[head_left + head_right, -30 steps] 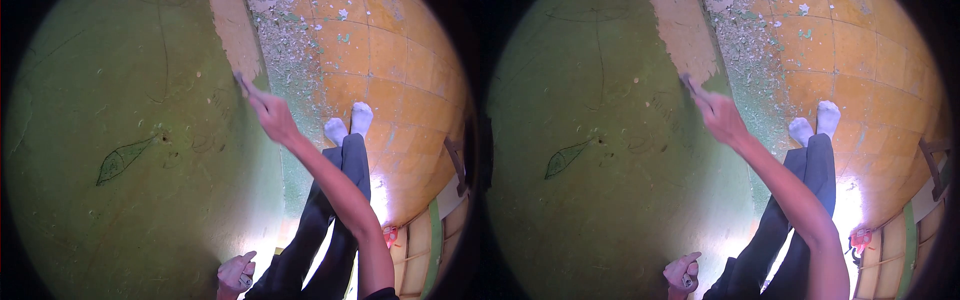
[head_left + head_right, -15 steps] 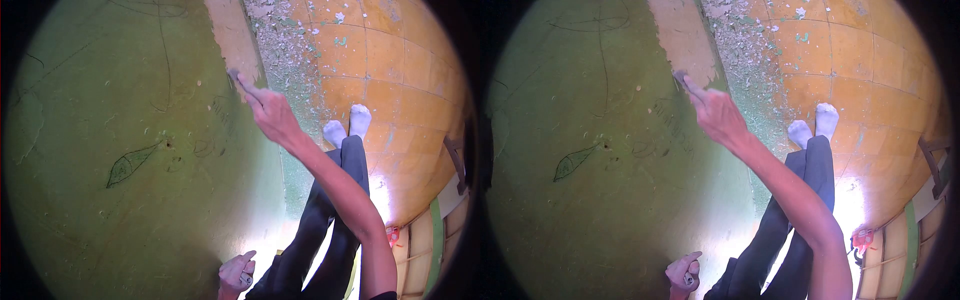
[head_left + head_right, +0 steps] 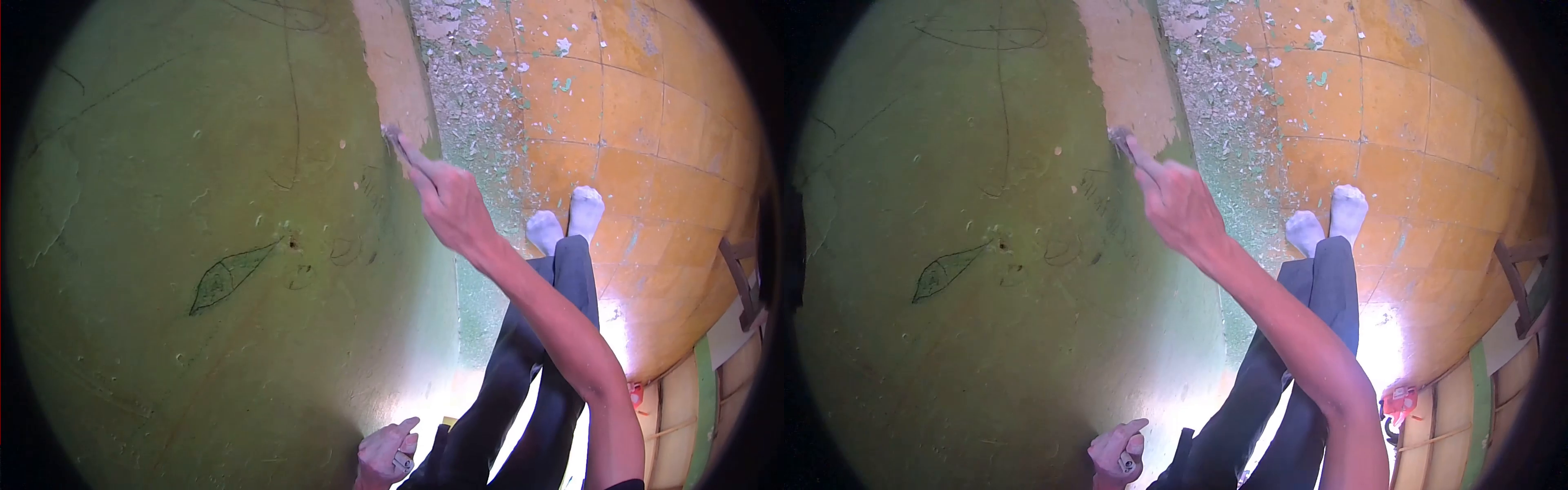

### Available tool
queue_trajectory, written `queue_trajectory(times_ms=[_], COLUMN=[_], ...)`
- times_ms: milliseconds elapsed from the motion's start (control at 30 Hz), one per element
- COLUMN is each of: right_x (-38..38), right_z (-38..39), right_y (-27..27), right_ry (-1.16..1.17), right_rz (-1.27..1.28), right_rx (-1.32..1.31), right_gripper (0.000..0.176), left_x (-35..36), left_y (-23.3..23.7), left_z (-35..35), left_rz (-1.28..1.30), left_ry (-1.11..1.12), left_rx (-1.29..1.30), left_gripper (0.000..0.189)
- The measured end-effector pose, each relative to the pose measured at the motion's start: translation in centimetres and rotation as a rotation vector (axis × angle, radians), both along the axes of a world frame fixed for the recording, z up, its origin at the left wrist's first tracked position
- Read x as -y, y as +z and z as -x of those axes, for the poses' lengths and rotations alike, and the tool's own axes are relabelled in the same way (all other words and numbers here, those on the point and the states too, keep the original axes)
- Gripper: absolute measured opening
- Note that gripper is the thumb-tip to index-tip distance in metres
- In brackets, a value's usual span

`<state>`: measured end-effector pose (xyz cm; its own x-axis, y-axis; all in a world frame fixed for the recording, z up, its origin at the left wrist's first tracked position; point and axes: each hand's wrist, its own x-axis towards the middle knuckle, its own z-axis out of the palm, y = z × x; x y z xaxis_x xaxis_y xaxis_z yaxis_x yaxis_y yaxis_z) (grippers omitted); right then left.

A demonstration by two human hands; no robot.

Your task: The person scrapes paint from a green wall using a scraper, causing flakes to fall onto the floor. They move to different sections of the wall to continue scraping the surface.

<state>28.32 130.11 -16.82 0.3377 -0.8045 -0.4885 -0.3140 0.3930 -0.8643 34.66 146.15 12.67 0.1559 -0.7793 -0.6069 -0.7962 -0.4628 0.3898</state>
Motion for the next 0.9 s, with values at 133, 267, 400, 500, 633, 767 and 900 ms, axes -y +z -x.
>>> queue_trajectory(times_ms=[133, 267, 400, 500, 633, 767, 900], right_x=[3.6, 0.1, 3.7, 5.1, 1.7, 6.5, 8.2], right_z=[-0.9, -0.7, -1.3, -1.8, -1.0, -0.7, -1.6], right_y=[-1.0, 0.1, -0.8, -1.5, 0.4, 0.0, -2.5], right_ry=[-0.086, -0.062, -0.104, -0.160, -0.105, -0.033, -0.145], right_rz=[0.065, 0.038, 0.137, 0.124, 0.003, 0.046, 0.069], right_rx=[0.029, 0.019, -0.018, 0.029, 0.070, 0.014, 0.100], right_gripper=[0.043, 0.043, 0.044, 0.043, 0.043, 0.042, 0.043], left_x=[0.2, 0.1, -0.2, -0.1, -0.1, -0.2, -0.1], left_y=[-0.4, 0.2, 0.0, -0.3, -0.2, -0.3, -0.3], left_z=[0.2, -0.2, -0.2, -0.1, -0.1, 0.0, -0.1], left_rz=[0.015, -0.027, -0.039, 0.027, 0.016, 0.022, 0.024], left_ry=[0.012, 0.010, -0.025, 0.011, -0.004, -0.010, -0.033], left_rx=[-0.006, -0.031, -0.010, -0.034, -0.020, -0.008, 0.005], left_gripper=[0.021, 0.021, 0.021, 0.021, 0.021, 0.022, 0.023])
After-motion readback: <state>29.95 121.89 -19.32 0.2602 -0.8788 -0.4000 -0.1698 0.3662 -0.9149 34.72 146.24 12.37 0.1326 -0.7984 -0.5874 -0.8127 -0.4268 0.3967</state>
